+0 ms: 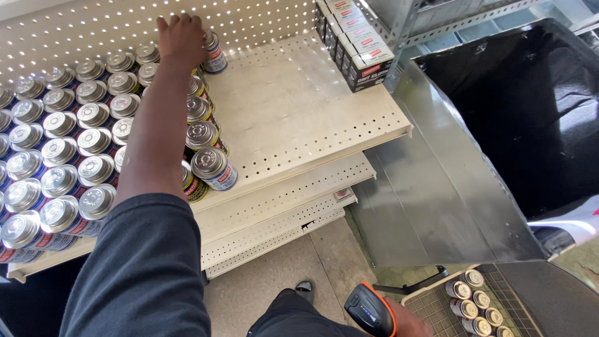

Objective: The person takes cans one at a time from a basket on a chair and places them onto a storage shelf while holding a handheld scanner.

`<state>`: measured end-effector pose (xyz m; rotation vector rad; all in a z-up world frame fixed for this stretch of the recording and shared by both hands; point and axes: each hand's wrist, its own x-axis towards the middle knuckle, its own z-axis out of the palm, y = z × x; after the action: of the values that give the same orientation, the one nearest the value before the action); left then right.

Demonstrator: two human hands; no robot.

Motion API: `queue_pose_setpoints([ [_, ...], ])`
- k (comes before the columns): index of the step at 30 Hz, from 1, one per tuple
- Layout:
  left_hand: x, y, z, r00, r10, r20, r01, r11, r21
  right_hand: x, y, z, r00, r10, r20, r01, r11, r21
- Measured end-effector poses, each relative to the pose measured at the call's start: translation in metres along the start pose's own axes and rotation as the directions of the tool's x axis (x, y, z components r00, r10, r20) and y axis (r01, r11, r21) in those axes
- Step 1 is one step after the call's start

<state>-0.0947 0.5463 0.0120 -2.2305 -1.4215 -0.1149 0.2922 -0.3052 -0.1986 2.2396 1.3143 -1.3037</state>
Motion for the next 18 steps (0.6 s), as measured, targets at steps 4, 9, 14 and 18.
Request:
queue_pose_setpoints([
  [4, -0.008, 0.003, -0.009, 0.996, -0.008, -0.091, 0.013, 0.999, 0.048, -0.032, -0.026, -0.020, 0.971, -0.048, -0.232, 0.091, 0.980, 0.177],
  [9, -0.046, 0.079, -0.107, 0.985, 0.113, -0.133, -0.132, 0.980, -0.148, -0.076, -0.032, -0.027, 0.959, 0.168, -0.230, -0.124, 0.974, 0.191],
  [14, -0.109, 0.196, -0.232, 0.967, 0.256, -0.004, -0.243, 0.909, -0.338, -0.062, 0.043, 0.042, 0.887, 0.115, -0.446, 0.004, 0.966, 0.257],
  [18, -0.173, 0.297, -0.316, 0.850, 0.495, -0.177, -0.518, 0.729, -0.447, -0.096, 0.075, 0.070, 0.802, 0.109, -0.587, 0.063, 0.962, 0.266],
])
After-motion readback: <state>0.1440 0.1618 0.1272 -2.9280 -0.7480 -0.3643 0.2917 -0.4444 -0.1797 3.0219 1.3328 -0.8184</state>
